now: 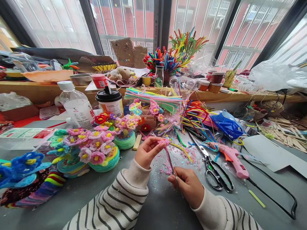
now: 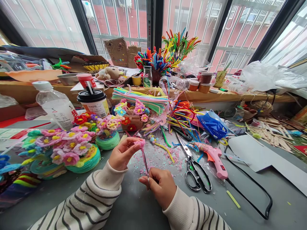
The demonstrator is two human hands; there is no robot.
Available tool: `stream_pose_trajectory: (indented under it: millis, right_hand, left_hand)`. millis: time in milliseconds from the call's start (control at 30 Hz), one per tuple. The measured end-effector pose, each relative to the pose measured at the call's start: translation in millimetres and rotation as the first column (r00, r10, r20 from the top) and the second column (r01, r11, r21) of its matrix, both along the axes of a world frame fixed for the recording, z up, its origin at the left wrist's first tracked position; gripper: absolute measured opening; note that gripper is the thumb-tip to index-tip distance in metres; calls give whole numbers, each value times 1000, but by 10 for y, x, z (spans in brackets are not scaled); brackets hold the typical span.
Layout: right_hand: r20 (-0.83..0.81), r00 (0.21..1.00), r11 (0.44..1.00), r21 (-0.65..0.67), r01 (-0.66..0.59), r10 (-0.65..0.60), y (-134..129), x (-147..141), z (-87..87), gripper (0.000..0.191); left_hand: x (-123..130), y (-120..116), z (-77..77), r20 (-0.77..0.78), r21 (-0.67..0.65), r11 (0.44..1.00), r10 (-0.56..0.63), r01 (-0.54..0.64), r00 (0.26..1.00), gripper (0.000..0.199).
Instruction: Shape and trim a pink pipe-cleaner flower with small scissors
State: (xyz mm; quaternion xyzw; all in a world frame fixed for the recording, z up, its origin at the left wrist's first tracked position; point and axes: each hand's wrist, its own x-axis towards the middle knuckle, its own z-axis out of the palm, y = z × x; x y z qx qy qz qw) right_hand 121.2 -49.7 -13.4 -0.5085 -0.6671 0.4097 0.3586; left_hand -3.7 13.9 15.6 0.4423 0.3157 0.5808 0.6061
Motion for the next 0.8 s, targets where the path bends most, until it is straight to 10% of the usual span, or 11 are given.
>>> stream_pose_trajectory:
  millis: [800]
  right_hand:
    - [-30, 999, 1000, 8, 16, -16, -8, 6, -15, 39]
  left_hand:
    - [-14, -22, -14, 15, 89, 995, -45, 43, 999, 11]
